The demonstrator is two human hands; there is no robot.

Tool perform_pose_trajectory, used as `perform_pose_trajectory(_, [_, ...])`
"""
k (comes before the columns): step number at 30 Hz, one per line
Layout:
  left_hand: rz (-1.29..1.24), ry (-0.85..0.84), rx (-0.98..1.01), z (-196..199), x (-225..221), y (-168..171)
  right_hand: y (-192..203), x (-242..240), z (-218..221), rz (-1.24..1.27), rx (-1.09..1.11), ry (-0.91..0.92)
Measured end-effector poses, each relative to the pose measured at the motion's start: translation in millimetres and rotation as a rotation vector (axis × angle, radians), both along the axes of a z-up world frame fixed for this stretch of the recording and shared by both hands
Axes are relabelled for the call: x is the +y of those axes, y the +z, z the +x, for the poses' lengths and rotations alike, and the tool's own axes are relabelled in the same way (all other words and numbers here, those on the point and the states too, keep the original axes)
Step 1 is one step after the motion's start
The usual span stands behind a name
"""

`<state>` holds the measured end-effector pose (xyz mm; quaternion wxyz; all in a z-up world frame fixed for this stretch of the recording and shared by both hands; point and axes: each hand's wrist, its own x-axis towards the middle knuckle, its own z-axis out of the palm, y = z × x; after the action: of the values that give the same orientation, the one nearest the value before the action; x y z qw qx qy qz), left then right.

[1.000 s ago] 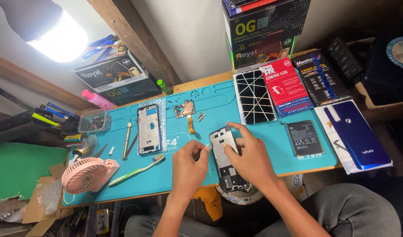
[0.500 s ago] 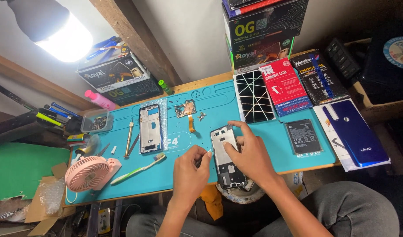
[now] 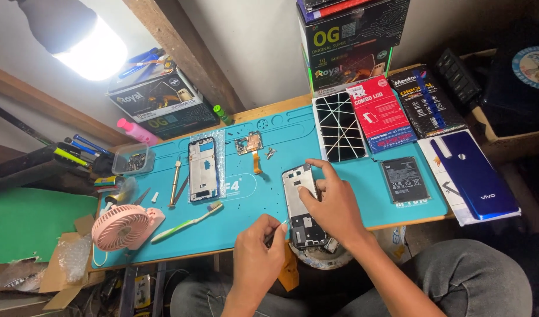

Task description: Cleaning and preparing the internal chassis of a mobile phone for repair using a brush

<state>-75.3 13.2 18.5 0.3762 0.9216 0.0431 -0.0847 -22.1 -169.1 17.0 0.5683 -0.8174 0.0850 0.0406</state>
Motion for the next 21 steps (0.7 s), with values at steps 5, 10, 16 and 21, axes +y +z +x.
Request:
perform_pose_trajectory(5, [0.022,-0.017,-0.112,23,-1,-10,-7,1,-1,-0.020,-0.057,-0.006])
perform_pose_trajectory(10, [0.016,-0.042,-0.087,10,2,-6,-7,-1,-1,-0.002,-0.067,-0.009])
perform_pose_trajectory(16, [0.072,-0.079,-0.102,23,16,-10,-2,1,0,-0.056,-0.029,0.014])
perform_pose_trajectory(21, [-0.090,-0.112,-0.028,23,20,-6,1,-1,1,-0.069,0.063,0.014])
